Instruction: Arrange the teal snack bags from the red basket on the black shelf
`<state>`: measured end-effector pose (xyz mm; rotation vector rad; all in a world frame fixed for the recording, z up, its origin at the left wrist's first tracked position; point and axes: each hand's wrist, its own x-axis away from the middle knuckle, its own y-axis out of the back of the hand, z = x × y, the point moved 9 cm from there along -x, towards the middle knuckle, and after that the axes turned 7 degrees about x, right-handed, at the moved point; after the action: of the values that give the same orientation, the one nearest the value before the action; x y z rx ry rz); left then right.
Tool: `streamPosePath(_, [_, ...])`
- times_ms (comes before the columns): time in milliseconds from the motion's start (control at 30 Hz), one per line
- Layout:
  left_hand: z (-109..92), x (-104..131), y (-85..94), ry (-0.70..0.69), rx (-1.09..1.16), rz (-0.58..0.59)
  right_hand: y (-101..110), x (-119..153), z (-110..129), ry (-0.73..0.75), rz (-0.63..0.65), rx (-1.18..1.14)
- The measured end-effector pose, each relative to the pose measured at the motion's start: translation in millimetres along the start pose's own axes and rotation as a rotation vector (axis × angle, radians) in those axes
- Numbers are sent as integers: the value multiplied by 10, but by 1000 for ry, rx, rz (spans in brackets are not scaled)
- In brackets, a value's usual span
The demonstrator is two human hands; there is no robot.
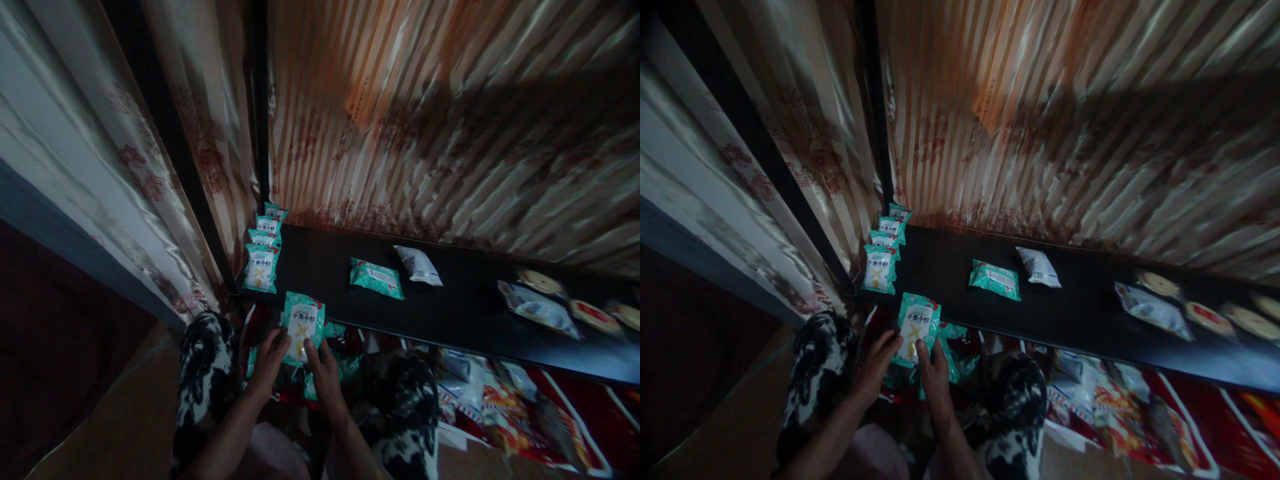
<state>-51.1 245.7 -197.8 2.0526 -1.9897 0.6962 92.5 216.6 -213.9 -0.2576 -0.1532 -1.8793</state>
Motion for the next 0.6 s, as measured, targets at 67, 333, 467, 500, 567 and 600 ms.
streamPosePath(67, [10,8,-21,10,10,28,17,-26,12,-3,-8,9])
streamPosePath(333, [54,-74,20,-23,6,-8,5,-18,70,-27,39,14])
streamPosePath(467, [87,-103,33,-7,-12,-24,-1,2,112,-25,54,13])
streamPosePath(500, [94,-102,43,1,-16,-37,-5,4,118,-28,60,-6])
streamPosePath(567, [100,-92,72,15,-12,-73,-13,4,124,-27,76,-50])
streamPosePath(600, [96,-85,81,17,-4,-86,-17,3,124,-23,83,-68])
